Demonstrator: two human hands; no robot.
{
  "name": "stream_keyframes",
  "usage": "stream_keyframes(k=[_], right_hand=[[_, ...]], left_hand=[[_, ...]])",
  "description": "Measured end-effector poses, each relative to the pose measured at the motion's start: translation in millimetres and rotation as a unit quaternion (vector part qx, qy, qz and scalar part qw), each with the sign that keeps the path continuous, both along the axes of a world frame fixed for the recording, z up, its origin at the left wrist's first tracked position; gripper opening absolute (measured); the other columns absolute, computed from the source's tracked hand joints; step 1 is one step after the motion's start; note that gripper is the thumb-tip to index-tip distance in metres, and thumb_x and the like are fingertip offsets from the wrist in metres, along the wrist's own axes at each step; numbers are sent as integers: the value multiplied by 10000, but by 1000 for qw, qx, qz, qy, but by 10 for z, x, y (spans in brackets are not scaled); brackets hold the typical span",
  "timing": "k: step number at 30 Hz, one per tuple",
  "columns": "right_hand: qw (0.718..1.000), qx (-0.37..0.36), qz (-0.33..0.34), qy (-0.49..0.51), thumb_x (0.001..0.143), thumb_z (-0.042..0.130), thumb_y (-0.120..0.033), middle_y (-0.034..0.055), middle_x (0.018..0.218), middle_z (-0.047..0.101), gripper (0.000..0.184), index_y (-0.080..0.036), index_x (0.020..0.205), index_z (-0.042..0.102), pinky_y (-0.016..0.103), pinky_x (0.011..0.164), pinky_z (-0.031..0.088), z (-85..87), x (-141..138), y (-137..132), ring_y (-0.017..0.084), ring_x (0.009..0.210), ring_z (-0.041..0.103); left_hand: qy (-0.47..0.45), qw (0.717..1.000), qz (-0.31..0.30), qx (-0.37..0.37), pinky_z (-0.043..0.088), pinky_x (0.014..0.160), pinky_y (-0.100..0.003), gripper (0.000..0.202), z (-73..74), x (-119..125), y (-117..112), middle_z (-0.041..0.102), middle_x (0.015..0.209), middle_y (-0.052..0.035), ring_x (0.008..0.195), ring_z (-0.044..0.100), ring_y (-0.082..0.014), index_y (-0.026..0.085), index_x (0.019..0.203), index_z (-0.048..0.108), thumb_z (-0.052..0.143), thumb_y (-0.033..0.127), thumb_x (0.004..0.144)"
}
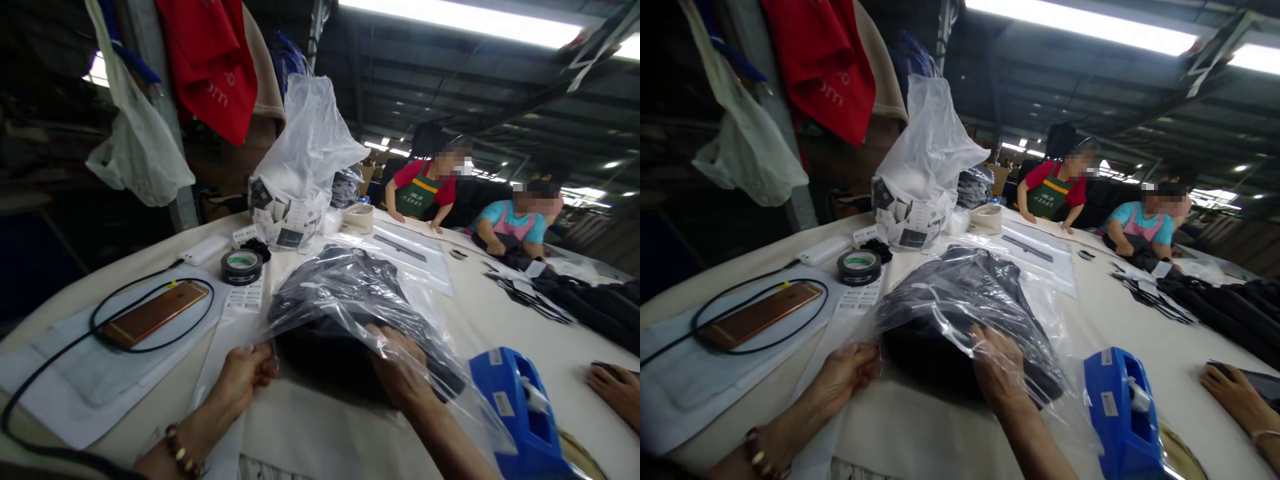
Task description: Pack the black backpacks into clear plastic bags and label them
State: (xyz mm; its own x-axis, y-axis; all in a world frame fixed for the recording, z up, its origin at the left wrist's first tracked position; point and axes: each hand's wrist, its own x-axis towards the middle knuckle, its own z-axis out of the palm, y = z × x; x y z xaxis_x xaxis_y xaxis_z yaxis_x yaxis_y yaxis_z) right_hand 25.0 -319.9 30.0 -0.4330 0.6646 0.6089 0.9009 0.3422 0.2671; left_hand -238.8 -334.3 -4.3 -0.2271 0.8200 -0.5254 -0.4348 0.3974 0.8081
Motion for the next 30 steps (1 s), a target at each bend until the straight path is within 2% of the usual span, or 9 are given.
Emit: stream_keyframes(k=[3,6,13,16,18,22,25,27,30], right_hand=[[999,42,-29,11,879,424,-190,-1,608,546,222,-197,764,614,259,570,317,123,48,47,145,557,511],[997,61,-29,26,901,389,-214,6,621,562,258,-190,780,616,251,575,327,138,81,67,148,569,523],[998,42,-14,42,874,407,-183,7,637,578,225,-198,839,628,259,587,318,-68,25,39,152,590,518],[998,34,-12,44,873,411,-189,13,649,579,223,-198,853,634,264,605,318,-120,34,24,155,602,512],[999,32,2,37,882,395,-188,16,652,578,241,-192,865,635,266,605,316,-115,53,33,156,607,513],[999,32,-6,31,889,388,-182,26,665,588,249,-179,854,635,271,606,323,-85,84,58,160,604,512],[1000,19,1,25,869,403,-171,65,803,636,243,-157,966,626,295,659,358,-175,56,-36,187,706,552],[1000,1,10,24,851,416,-186,98,974,639,312,-146,1113,579,338,764,378,-312,8,-164,226,874,568],[1000,-14,0,18,821,422,-214,112,1213,557,469,-164,1286,460,439,933,314,-560,-56,-337,279,1103,491]], left_hand=[[-13,999,23,23,385,392,-177,152,57,-122,-3,594,514,-11,382,514,-92,123,650,524,669,122,606],[-24,998,43,29,401,388,-169,136,44,-147,-72,587,524,1,388,520,-86,123,659,524,660,118,663],[-80,995,34,-42,399,310,-188,135,-157,422,-246,590,583,32,353,543,-120,150,804,495,605,84,763],[-149,985,34,-82,462,365,-210,106,-188,582,-216,602,545,-23,432,605,-160,135,737,486,541,111,825],[-175,980,23,-89,511,441,-227,160,-187,600,-195,623,553,-77,506,642,-178,112,688,500,484,62,839],[-144,987,11,-67,536,490,-234,169,-160,488,-244,658,604,-118,548,660,-187,84,672,541,485,-7,803],[-128,989,0,-71,539,496,-231,127,-178,382,-314,669,631,-131,572,667,-192,83,702,553,511,8,797],[-123,989,-7,-86,526,462,-224,97,-215,345,-330,670,630,-126,546,659,-188,88,721,551,537,13,780],[-124,987,-14,-104,473,371,-199,106,-263,355,-302,659,600,-80,449,620,-168,116,731,542,638,73,726]])
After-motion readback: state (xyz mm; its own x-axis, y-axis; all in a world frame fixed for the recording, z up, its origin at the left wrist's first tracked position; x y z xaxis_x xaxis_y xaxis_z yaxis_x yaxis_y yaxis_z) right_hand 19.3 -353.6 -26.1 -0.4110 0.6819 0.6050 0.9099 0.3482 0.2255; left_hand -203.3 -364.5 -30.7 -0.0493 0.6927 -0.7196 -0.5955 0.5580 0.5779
